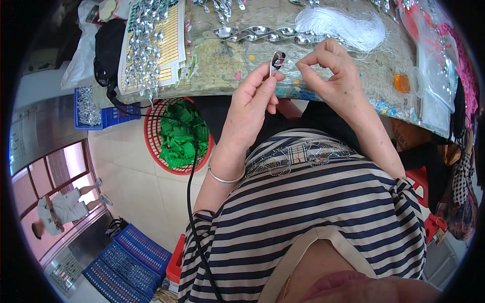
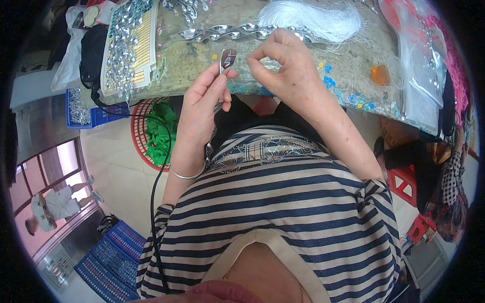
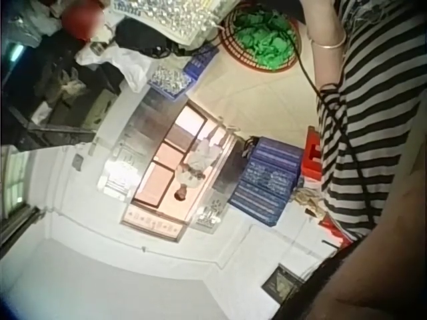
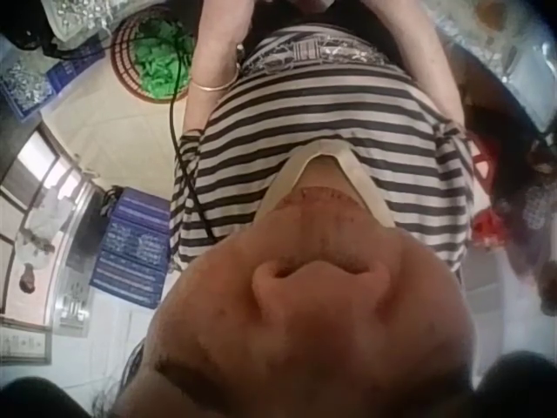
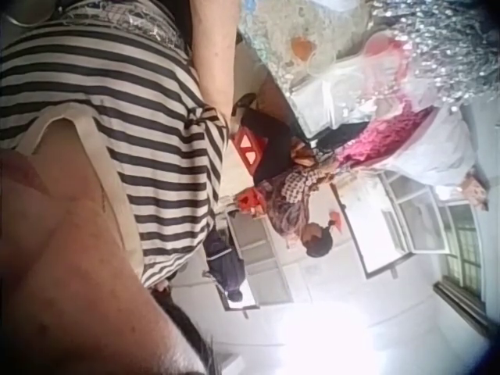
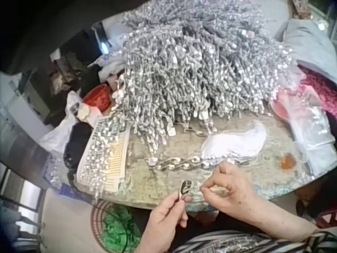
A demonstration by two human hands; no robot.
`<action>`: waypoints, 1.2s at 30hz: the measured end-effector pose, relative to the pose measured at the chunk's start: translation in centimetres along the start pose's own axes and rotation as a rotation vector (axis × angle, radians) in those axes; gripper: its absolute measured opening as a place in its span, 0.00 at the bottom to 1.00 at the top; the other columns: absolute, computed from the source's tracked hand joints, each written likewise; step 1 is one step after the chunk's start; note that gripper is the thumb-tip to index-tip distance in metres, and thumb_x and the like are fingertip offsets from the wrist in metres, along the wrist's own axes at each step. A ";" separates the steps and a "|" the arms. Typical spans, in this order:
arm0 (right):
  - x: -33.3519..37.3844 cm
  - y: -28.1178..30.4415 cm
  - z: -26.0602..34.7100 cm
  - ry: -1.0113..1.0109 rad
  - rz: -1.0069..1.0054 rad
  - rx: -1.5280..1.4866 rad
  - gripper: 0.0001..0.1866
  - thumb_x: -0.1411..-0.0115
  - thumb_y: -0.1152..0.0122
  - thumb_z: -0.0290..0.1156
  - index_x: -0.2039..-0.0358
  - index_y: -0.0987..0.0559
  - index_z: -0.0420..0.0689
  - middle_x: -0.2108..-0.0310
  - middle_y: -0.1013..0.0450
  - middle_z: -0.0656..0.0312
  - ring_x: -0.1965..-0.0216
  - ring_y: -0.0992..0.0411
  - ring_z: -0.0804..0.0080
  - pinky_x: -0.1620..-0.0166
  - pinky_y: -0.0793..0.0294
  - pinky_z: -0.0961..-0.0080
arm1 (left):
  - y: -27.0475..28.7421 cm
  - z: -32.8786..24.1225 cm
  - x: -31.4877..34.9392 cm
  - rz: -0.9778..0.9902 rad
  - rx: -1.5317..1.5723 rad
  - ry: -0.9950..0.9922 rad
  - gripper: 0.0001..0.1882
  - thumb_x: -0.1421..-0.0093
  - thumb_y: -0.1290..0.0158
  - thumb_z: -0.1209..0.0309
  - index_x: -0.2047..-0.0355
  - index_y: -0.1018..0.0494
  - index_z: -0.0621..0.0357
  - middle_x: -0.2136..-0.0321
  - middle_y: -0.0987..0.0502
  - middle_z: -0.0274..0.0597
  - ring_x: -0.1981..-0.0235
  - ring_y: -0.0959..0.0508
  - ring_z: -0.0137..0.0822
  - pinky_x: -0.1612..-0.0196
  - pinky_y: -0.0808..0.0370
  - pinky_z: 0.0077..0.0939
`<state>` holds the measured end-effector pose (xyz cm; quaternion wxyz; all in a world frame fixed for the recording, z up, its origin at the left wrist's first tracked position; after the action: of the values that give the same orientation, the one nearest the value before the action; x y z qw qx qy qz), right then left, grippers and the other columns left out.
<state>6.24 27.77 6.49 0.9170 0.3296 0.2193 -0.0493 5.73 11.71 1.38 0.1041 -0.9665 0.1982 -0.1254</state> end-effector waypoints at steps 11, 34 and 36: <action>0.0 -0.9 -0.4 -0.053 0.073 -0.053 0.05 0.48 0.38 0.26 0.71 0.23 0.40 0.76 0.35 0.64 0.73 0.37 0.77 0.71 0.38 0.82 | -0.8 -0.4 0.3 0.048 -0.178 -0.030 0.22 0.36 0.57 0.74 0.41 0.41 0.57 0.61 0.28 0.37 0.75 0.34 0.19 0.73 0.34 0.11; -1.2 -1.8 -0.6 -0.398 0.286 -0.691 0.06 0.42 0.42 0.30 0.67 0.22 0.41 0.67 0.32 0.70 0.64 0.33 0.82 0.57 0.33 0.83 | -1.3 -1.6 -0.8 0.085 -0.069 -0.048 0.13 0.40 0.50 0.72 0.55 0.27 0.61 0.63 0.26 0.37 0.67 0.27 0.27 0.64 0.30 0.18; -1.3 -1.9 -0.3 -0.391 0.306 -0.704 0.07 0.42 0.42 0.30 0.67 0.22 0.41 0.67 0.32 0.70 0.65 0.33 0.83 0.58 0.32 0.84 | -1.7 -1.4 -1.3 0.075 0.009 0.004 0.10 0.41 0.48 0.72 0.61 0.24 0.64 0.73 0.25 0.32 0.75 0.28 0.22 0.72 0.33 0.13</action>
<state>4.48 26.45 5.78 0.9945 0.0097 -0.0063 0.1036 4.75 13.54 2.82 0.1128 -0.9577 0.2339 -0.1242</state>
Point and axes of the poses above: each hand's wrist, its own x-axis away from the middle knuckle, its own y-axis out of the back of the hand, z = x × y, the point moved 6 cm from there along -x, towards the middle knuckle
